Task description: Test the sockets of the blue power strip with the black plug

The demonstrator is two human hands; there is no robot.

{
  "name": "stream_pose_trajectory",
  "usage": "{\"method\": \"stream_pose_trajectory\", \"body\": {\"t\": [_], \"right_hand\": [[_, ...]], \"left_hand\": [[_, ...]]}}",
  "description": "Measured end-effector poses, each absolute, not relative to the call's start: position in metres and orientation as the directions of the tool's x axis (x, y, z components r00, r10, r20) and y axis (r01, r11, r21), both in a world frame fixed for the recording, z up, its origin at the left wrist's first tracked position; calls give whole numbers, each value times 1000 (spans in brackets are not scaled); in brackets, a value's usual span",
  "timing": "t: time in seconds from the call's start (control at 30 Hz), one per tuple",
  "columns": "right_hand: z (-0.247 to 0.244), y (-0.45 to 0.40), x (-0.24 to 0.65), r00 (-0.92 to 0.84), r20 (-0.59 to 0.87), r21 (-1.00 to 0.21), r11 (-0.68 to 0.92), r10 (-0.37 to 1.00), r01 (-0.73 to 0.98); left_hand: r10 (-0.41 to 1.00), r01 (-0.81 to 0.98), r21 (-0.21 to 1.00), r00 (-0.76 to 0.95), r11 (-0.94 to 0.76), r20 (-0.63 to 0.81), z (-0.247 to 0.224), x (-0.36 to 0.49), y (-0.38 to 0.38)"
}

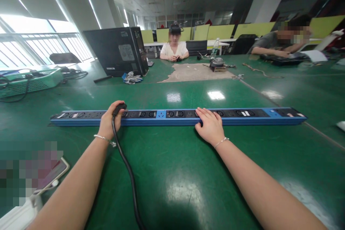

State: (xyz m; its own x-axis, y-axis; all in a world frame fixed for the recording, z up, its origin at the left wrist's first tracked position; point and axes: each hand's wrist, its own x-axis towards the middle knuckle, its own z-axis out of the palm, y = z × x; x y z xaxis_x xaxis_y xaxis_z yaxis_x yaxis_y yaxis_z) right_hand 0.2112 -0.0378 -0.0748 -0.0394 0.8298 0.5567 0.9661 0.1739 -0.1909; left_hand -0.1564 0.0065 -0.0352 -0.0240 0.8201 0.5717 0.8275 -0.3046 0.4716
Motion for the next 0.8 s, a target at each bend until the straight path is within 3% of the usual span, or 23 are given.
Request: {"method": "stream_pose_trajectory", "body": {"t": [0.23, 0.43, 0.8], "right_hand": [[-76, -37, 212, -39, 559, -193, 176, 828, 965], [-75, -38, 211, -41, 560, -197, 181, 828, 964], [-74, -38, 211, -40, 553, -223, 194, 832, 955]], "left_hand": [[848, 781, 488, 99, -391, 521, -28, -116, 5], [830, 734, 425, 345, -530, 439, -30, -60, 6], [875, 875, 242, 317, -419, 367, -32, -42, 3]]}}
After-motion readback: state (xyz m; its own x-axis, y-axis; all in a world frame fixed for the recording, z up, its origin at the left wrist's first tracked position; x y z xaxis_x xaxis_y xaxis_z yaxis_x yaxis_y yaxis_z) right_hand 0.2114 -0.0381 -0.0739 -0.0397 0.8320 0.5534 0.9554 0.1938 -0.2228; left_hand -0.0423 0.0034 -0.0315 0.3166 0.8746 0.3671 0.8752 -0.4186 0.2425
